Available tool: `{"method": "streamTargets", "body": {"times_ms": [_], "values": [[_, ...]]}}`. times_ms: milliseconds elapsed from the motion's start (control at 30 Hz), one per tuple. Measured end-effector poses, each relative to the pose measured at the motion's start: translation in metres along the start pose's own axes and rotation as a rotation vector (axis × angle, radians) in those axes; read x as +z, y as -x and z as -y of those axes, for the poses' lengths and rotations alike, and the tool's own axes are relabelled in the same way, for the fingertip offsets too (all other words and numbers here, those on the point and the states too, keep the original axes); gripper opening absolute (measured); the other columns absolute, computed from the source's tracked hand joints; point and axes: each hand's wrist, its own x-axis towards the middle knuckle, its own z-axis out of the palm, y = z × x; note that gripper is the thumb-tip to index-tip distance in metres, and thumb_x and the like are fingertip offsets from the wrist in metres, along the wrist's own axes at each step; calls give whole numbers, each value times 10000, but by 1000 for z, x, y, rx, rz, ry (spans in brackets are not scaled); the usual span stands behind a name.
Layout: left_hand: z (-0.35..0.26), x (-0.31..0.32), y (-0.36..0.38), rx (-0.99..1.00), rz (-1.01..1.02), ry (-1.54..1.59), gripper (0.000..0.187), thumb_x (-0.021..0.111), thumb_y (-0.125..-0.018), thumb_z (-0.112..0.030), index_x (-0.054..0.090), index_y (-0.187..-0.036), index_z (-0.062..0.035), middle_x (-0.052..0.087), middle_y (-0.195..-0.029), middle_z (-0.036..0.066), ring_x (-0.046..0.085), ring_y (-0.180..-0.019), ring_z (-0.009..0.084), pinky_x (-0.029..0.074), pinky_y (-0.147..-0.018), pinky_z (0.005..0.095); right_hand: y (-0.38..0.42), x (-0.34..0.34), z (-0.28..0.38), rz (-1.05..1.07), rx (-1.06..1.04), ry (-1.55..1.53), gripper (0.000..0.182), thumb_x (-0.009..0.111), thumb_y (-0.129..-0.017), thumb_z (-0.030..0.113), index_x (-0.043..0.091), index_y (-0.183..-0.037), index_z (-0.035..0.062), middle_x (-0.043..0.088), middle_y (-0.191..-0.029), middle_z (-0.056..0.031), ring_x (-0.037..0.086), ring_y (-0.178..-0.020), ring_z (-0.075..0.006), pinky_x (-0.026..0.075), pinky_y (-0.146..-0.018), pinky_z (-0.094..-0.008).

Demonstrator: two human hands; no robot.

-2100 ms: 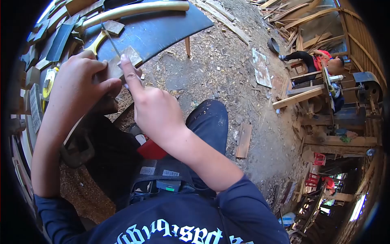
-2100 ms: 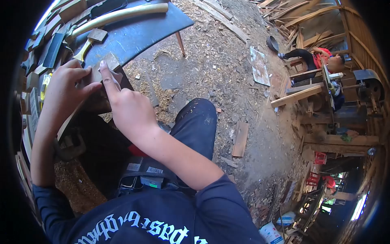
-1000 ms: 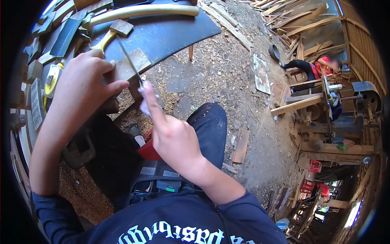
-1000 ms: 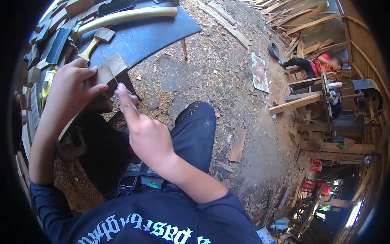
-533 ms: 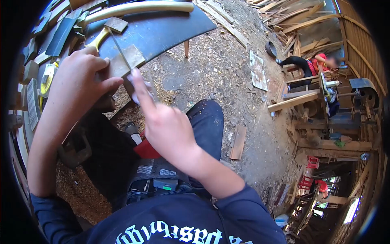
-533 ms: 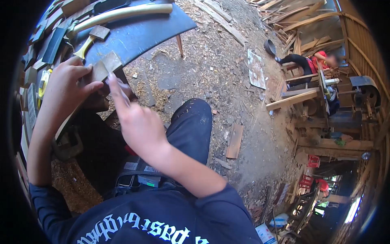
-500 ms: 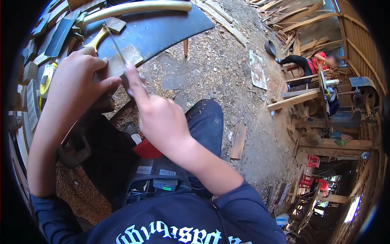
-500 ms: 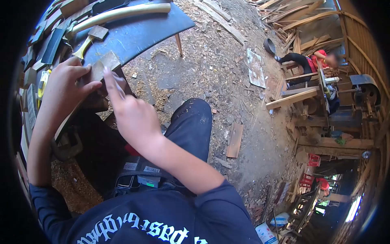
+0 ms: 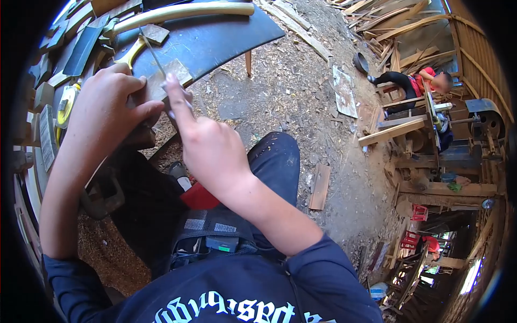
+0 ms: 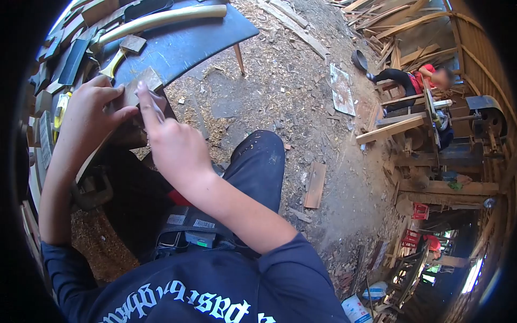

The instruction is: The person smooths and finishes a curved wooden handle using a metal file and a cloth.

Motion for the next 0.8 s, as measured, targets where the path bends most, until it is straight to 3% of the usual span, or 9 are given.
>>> {"method": "streamTargets", "body": {"times_ms": [200,267,367,467,567,667,700,800], "values": [[0,-2,1,26,-27,-19,421,911,-706,-309,795,-958,8,669,-882,166,689,-808,351,532,-749,440,56,1,-10,9,32,-156,880,572,-880,-33,246,-1679,138,721,-786,-222,714,-635,-400,585,-592,-507],[3,2,0,52,-40,-10,406,911,-703,-287,794,-950,12,662,-861,161,679,-787,346,529,-731,438,40,11,-11,-98,-42,-137,884,581,-878,-7,231,-1680,121,702,-742,-191,712,-611,-375,587,-576,-497],[2,0,-1,31,-19,3,393,913,-705,-266,791,-947,18,652,-833,155,663,-759,341,523,-709,436,0,10,-5,-37,-44,-2,916,600,-849,11,216,-1678,81,678,-701,-149,727,-618,-339,605,-566,-476],[0,0,0,16,-37,4,402,915,-708,-274,793,-956,18,654,-840,157,667,-768,341,524,-714,435,17,9,-4,-44,3,-58,843,564,-917,7,234,-1681,139,687,-702,-183,697,-590,-382,570,-567,-512],[2,0,0,58,-67,-17,412,916,-712,-277,792,-967,22,654,-843,160,666,-773,340,523,-717,431,58,6,-12,-68,-12,-201,853,556,-907,-22,231,-1681,128,703,-728,-199,704,-602,-379,576,-575,-502],[4,1,-1,59,-45,-2,413,915,-716,-275,790,-974,24,654,-845,164,664,-773,338,520,-719,428,52,6,-10,-86,-38,-184,869,555,-891,-41,227,-1681,119,720,-767,-212,709,-611,-374,581,-581,-492],[2,1,-1,35,-32,27,409,915,-722,-275,790,-974,21,649,-839,167,660,-764,336,516,-712,432,42,-1,-6,-28,-43,-104,933,591,-843,-13,199,-1685,87,746,-838,-202,719,-577,-333,601,-551,-455],[2,1,-2,28,-12,13,409,913,-726,-277,789,-976,22,645,-832,169,658,-759,334,512,-701,434,7,8,-9,-27,-62,7,950,591,-832,-10,184,-1686,77,718,-771,-192,721,-582,-339,603,-551,-460]]}}
